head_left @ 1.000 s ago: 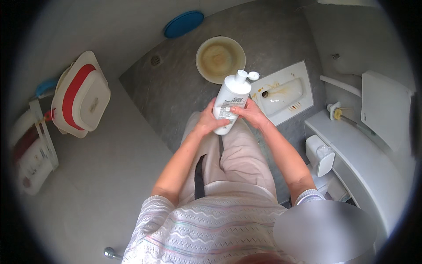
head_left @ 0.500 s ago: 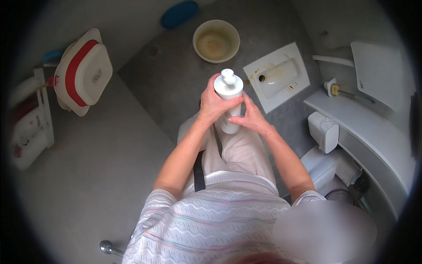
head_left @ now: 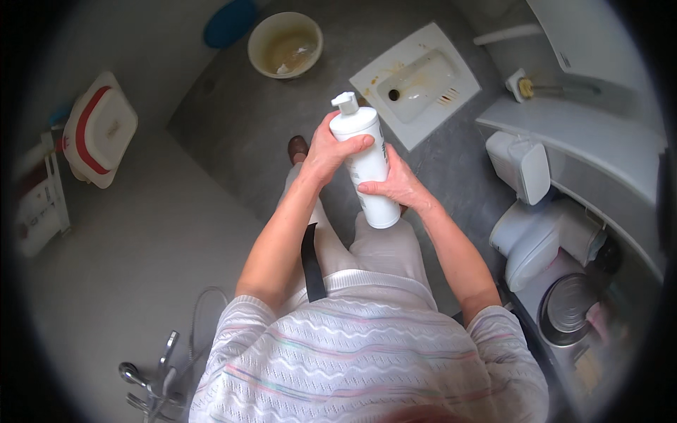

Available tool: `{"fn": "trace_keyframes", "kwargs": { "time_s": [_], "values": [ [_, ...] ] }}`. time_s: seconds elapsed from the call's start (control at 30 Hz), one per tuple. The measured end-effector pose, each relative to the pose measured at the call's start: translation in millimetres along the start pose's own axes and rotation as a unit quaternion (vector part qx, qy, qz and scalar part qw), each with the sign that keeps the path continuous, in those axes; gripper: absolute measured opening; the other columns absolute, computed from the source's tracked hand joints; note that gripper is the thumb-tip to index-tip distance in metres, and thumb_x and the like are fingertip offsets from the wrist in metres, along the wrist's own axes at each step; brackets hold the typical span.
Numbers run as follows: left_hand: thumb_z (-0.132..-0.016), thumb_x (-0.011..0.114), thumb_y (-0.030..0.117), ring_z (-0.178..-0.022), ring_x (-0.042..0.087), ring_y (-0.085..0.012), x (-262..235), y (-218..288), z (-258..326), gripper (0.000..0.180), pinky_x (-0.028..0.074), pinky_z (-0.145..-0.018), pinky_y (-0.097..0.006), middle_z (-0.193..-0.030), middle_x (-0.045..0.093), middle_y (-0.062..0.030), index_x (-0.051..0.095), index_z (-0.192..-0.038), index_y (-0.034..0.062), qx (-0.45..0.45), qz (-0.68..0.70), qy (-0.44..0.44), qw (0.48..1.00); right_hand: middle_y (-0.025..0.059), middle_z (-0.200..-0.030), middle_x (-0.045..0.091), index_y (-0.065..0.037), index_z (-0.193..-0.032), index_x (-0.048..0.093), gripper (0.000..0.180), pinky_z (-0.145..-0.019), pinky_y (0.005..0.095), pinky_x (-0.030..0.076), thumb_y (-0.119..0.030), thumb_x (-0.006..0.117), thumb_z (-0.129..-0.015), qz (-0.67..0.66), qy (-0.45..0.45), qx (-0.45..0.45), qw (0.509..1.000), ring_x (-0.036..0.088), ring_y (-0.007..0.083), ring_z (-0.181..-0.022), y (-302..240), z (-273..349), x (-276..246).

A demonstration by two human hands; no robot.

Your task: The person pours liquid from a cup onto a squat toilet, adds cleaning agent from a bottle into a bucket, and scrubs the squat toilet using a cleaning brush.

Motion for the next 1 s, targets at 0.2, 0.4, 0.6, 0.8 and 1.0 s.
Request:
{"fn": "trace_keyframes", "kwargs": {
  "time_s": [0.2,0.4,0.6,0.8,1.0],
  "values": [
    [-0.048,0.075,0.033,-0.098,0.052,-0.0221,130,-65,37,0.085,0.041,-0.084,-0.032,-0.105,0.053,-0.0130,0.038,-0.118,0.0002,0.057,-0.220,-0.020,0.974,0.0123,-0.117,0.047,-0.003,-0.127,0.032,0.079,-0.090,0.0353,0.035,-0.021,0.073,-0.062,-0.028,0.089,-0.080,0.992,0.046,0.0244,-0.108,61,110,-110],
    [-0.049,0.072,0.025,-0.094,0.055,-0.0235,251,-90,81,0.077,0.044,-0.081,-0.032,-0.102,0.055,-0.0130,0.040,-0.115,0.0028,0.062,-0.297,-0.108,0.947,0.0063,-0.104,0.055,-0.005,-0.120,0.042,0.068,-0.081,0.0337,0.041,-0.024,0.073,-0.063,-0.082,0.203,-0.094,0.971,0.051,0.0189,-0.100,97,206,-179],
    [-0.049,0.071,0.020,-0.096,0.054,-0.0279,281,-107,99,0.076,0.043,-0.083,-0.035,-0.100,0.055,-0.0148,0.039,-0.116,0.0019,0.042,-0.365,-0.160,0.916,0.0070,-0.098,0.056,-0.002,-0.118,0.043,0.056,-0.077,0.0306,0.043,-0.027,0.066,-0.073,-0.165,0.228,-0.113,0.953,0.051,0.0163,-0.096,133,236,-183],
    [-0.051,0.074,0.021,-0.098,0.051,-0.0297,287,-103,119,0.077,0.042,-0.084,-0.037,-0.106,0.051,-0.0167,0.039,-0.117,0.0008,0.103,-0.457,-0.176,0.866,0.0086,-0.104,0.053,-0.003,-0.115,0.046,0.048,-0.076,0.0302,0.044,-0.033,0.057,-0.080,-0.313,0.167,-0.045,0.934,0.049,0.0168,-0.096,139,238,-167],
    [-0.050,0.072,0.017,-0.095,0.048,-0.0360,264,-100,130,0.073,0.040,-0.082,-0.042,-0.103,0.049,-0.0196,0.040,-0.114,0.0001,0.148,-0.478,-0.133,0.855,0.0073,-0.109,0.049,-0.004,-0.114,0.048,0.041,-0.080,0.0350,0.042,-0.031,0.051,-0.084,-0.436,0.068,-0.040,0.896,0.045,0.0164,-0.102,144,223,-135]
  ]
}}
Point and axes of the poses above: each hand's wrist, its own z-axis away from the middle knuckle, its own x-axis out of the palm, y = z × x, the point moved 6 cm from there along -z, towards the middle knuckle
